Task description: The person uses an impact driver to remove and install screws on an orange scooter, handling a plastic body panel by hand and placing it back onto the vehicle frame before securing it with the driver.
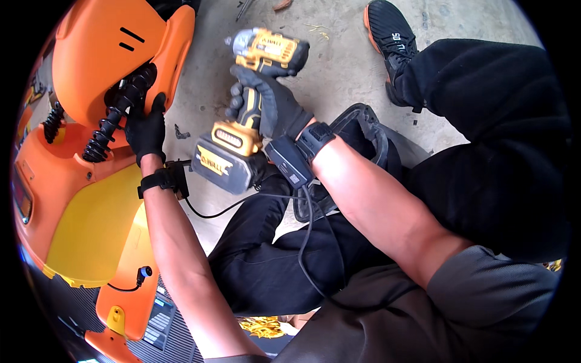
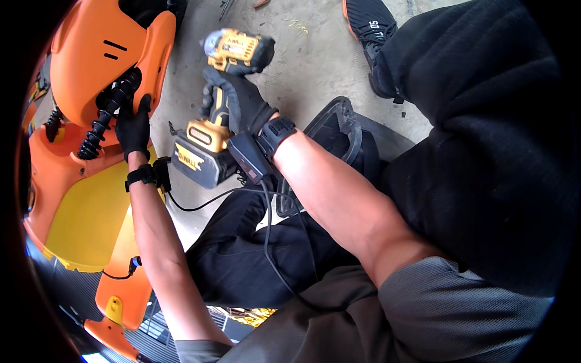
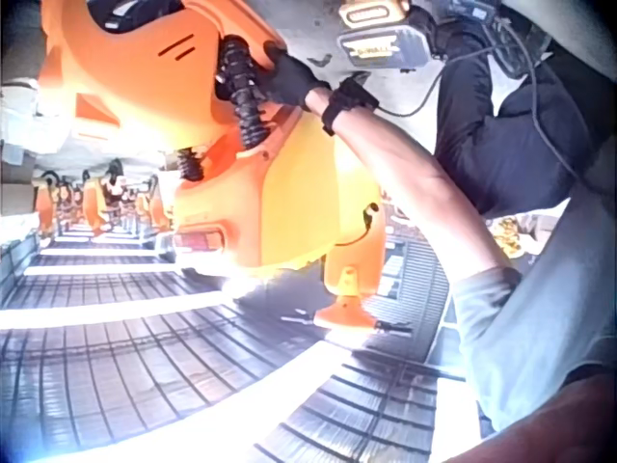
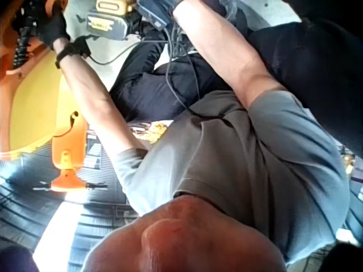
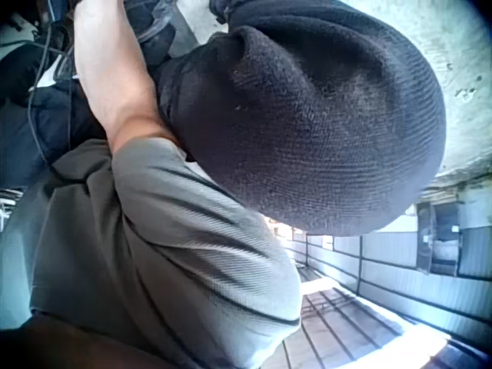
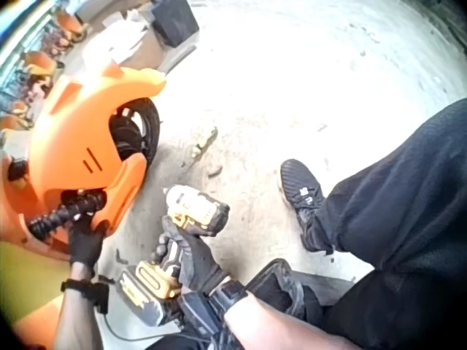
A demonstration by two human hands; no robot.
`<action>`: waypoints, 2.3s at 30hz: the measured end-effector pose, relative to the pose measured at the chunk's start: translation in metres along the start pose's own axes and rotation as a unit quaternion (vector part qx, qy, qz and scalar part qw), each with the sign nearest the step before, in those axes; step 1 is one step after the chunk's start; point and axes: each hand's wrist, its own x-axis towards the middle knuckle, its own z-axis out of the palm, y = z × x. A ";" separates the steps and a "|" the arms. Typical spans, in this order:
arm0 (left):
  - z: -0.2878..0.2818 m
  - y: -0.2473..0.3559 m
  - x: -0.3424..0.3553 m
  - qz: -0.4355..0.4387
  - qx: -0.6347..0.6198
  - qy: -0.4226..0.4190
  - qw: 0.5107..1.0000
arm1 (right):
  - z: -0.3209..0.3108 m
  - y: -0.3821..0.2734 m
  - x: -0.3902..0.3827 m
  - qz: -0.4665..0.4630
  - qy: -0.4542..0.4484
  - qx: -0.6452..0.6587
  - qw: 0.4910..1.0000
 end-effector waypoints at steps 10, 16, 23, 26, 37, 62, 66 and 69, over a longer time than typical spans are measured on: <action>-0.002 0.000 0.001 0.006 0.039 -0.011 0.999 | -0.032 0.036 0.004 0.067 -0.013 0.060 0.996; -0.007 0.008 0.001 -0.020 0.025 -0.040 0.999 | -0.032 0.042 0.016 0.092 -0.029 0.080 0.992; -0.003 0.011 -0.003 0.016 0.028 0.000 0.999 | -0.023 0.047 0.027 0.113 -0.041 0.079 0.990; -0.001 0.009 -0.003 0.027 0.032 0.003 0.999 | -0.023 0.046 0.028 0.099 -0.068 0.058 0.991; 0.008 -0.003 0.003 0.079 0.027 0.030 0.996 | -0.027 0.044 0.031 0.092 -0.095 0.072 0.989; 0.001 0.004 0.003 0.041 -0.110 -0.022 0.993 | -0.028 0.040 0.040 0.094 -0.079 0.078 0.989; -0.011 0.024 -0.003 -0.033 -0.128 -0.084 0.988 | -0.028 0.038 0.039 0.086 -0.072 0.060 0.992; -0.014 0.026 -0.003 -0.036 -0.117 -0.094 0.988 | -0.028 0.040 0.037 0.068 -0.074 0.037 0.994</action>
